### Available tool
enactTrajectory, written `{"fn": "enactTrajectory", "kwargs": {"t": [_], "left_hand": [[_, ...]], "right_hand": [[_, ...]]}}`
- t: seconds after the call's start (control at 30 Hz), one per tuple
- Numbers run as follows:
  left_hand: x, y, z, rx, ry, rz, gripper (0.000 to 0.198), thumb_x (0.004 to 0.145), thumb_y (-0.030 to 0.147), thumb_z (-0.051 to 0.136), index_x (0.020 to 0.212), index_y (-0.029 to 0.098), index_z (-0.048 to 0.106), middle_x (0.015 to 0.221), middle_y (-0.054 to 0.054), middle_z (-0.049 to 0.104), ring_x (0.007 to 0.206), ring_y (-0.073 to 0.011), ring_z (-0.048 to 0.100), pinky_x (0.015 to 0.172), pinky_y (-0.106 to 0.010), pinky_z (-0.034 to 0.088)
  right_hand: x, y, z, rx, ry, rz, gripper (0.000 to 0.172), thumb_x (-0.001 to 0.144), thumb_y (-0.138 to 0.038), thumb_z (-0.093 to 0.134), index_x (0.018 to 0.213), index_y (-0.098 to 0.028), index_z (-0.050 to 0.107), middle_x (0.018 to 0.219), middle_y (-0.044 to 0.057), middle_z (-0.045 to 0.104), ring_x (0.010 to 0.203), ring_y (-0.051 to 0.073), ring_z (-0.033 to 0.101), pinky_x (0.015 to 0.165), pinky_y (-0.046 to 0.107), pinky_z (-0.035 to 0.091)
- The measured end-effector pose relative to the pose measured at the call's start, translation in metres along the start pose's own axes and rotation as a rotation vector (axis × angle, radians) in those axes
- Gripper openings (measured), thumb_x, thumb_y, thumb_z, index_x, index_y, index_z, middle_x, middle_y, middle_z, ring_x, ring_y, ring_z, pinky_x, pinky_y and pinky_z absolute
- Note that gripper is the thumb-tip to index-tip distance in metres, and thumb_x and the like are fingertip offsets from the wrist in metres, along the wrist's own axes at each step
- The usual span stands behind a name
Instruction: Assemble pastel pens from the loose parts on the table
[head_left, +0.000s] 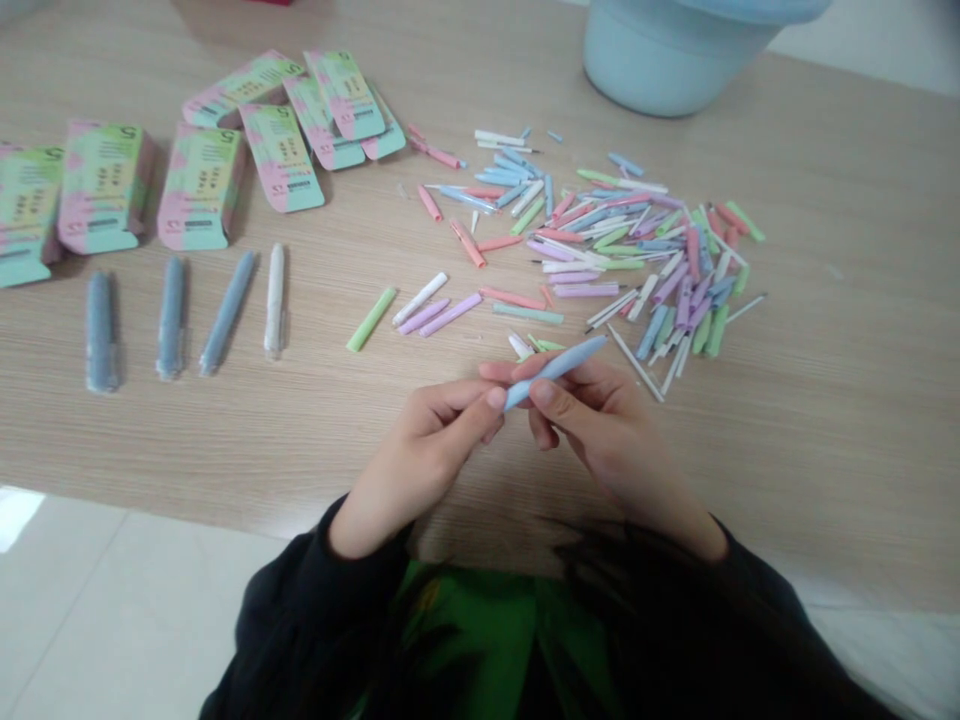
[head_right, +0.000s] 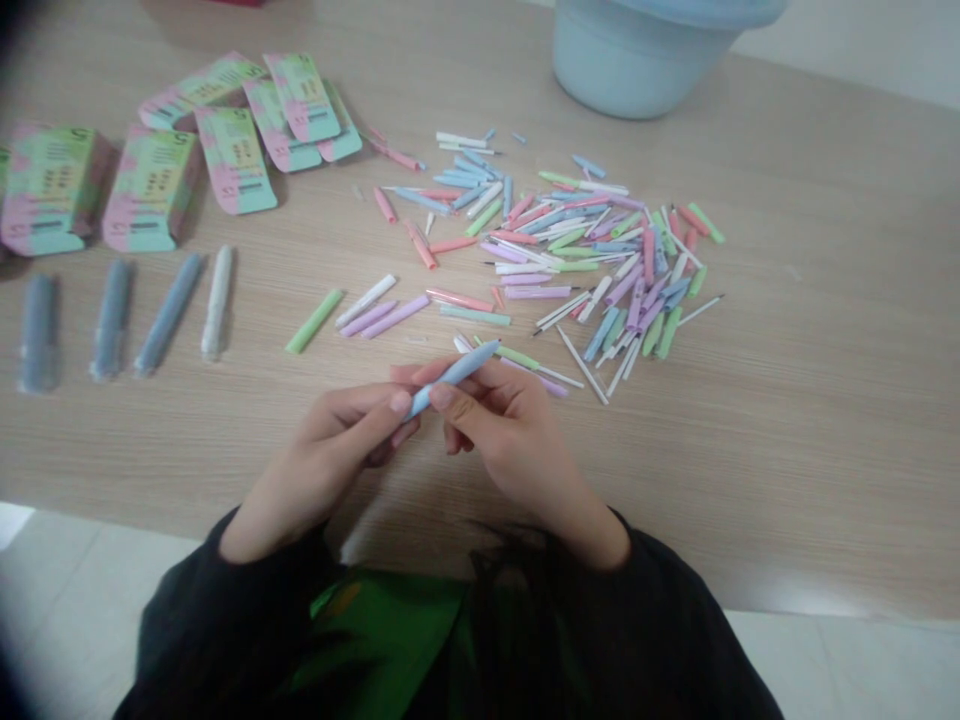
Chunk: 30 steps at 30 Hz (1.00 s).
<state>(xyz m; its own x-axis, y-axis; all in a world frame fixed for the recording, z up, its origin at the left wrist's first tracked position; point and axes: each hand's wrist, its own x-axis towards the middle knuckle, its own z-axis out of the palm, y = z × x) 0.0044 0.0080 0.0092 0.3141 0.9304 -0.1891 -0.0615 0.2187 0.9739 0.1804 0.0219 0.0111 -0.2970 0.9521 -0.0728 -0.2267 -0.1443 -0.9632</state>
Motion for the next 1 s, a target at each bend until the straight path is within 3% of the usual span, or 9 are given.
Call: {"fn": "enactTrajectory", "kwargs": {"t": [0.17, 0.3, 0.43, 0.5, 0.6, 0.67, 0.8, 0.9, 1.0], "left_hand": [[0.004, 0.005, 0.002, 0.035, -0.069, 0.046, 0.051, 0.099, 0.05, 0.057, 0.06, 0.019, 0.054, 0.056, 0.004, 0.041, 0.052, -0.011, 0.033, 0.05, -0.028, 0.024], [0.005, 0.003, 0.003, -0.016, -0.048, 0.069, 0.053, 0.099, 0.045, 0.059, 0.054, 0.018, 0.051, 0.054, 0.004, 0.038, 0.052, -0.0108, 0.031, 0.051, -0.029, 0.022], [0.002, 0.001, 0.0, -0.05, -0.033, 0.06, 0.053, 0.096, 0.044, 0.065, 0.052, 0.018, 0.049, 0.053, 0.004, 0.037, 0.054, -0.011, 0.03, 0.053, -0.029, 0.021], [0.001, 0.001, -0.001, -0.021, -0.037, 0.037, 0.053, 0.096, 0.045, 0.066, 0.053, 0.018, 0.048, 0.053, 0.005, 0.035, 0.053, -0.0107, 0.028, 0.054, -0.03, 0.02], [0.001, 0.001, -0.001, 0.004, -0.052, 0.046, 0.052, 0.098, 0.045, 0.062, 0.055, 0.019, 0.049, 0.054, 0.005, 0.033, 0.053, -0.0112, 0.025, 0.054, -0.03, 0.019], [0.001, 0.001, -0.001, 0.009, -0.061, 0.062, 0.047, 0.1, 0.042, 0.058, 0.059, 0.019, 0.054, 0.058, 0.004, 0.036, 0.056, -0.0123, 0.029, 0.056, -0.03, 0.023], [0.001, 0.0, -0.002, 0.016, -0.087, 0.11, 0.031, 0.102, 0.029, 0.053, 0.078, 0.018, 0.069, 0.071, 0.001, 0.052, 0.071, -0.0155, 0.048, 0.069, -0.028, 0.038], [0.001, -0.001, -0.001, 0.098, -0.023, 0.213, 0.016, 0.098, 0.024, 0.06, 0.098, 0.018, 0.075, 0.084, -0.002, 0.065, 0.087, -0.018, 0.058, 0.083, -0.029, 0.044], [0.002, 0.0, 0.003, 0.081, 0.092, 0.184, 0.015, 0.092, 0.029, 0.072, 0.101, 0.017, 0.07, 0.083, -0.001, 0.066, 0.073, -0.0142, 0.057, 0.069, -0.026, 0.046]], "right_hand": [[0.0, 0.0, -0.002, -0.117, -0.014, -0.035, 0.01, 0.089, -0.036, 0.076, 0.093, -0.028, 0.081, 0.107, 0.001, 0.079, 0.059, 0.011, 0.053, 0.055, 0.027, 0.045], [-0.001, -0.001, 0.0, -0.149, -0.071, -0.065, 0.014, 0.094, -0.032, 0.07, 0.103, -0.029, 0.081, 0.116, 0.002, 0.077, 0.078, 0.015, 0.065, 0.073, 0.033, 0.055], [-0.004, -0.006, 0.001, -0.214, -0.086, -0.107, 0.017, 0.094, -0.031, 0.069, 0.107, -0.029, 0.081, 0.117, 0.004, 0.077, 0.099, 0.02, 0.068, 0.091, 0.039, 0.055], [-0.005, -0.01, 0.0, -0.247, -0.026, -0.125, 0.018, 0.093, -0.032, 0.071, 0.108, -0.029, 0.081, 0.115, 0.004, 0.076, 0.092, 0.019, 0.068, 0.084, 0.037, 0.056], [-0.004, -0.012, -0.004, -0.239, 0.004, -0.129, 0.016, 0.093, -0.035, 0.073, 0.104, -0.027, 0.081, 0.087, 0.002, 0.072, 0.07, 0.015, 0.06, 0.065, 0.03, 0.05], [-0.002, -0.01, -0.007, -0.2, 0.006, -0.127, 0.013, 0.091, -0.035, 0.075, 0.097, -0.026, 0.081, 0.073, -0.001, 0.066, 0.066, 0.014, 0.055, 0.061, 0.028, 0.046], [-0.001, -0.007, -0.01, -0.13, 0.012, -0.121, 0.008, 0.092, -0.032, 0.075, 0.094, -0.026, 0.08, 0.07, -0.002, 0.066, 0.064, 0.012, 0.055, 0.059, 0.025, 0.046], [-0.002, -0.006, -0.008, -0.079, 0.01, -0.13, 0.006, 0.093, -0.027, 0.074, 0.095, -0.026, 0.078, 0.069, -0.003, 0.068, 0.062, 0.011, 0.059, 0.059, 0.024, 0.049], [-0.003, -0.006, -0.004, 0.008, 0.017, -0.151, 0.004, 0.094, -0.023, 0.072, 0.094, -0.025, 0.075, 0.074, -0.002, 0.073, 0.062, 0.011, 0.064, 0.058, 0.024, 0.052]]}}
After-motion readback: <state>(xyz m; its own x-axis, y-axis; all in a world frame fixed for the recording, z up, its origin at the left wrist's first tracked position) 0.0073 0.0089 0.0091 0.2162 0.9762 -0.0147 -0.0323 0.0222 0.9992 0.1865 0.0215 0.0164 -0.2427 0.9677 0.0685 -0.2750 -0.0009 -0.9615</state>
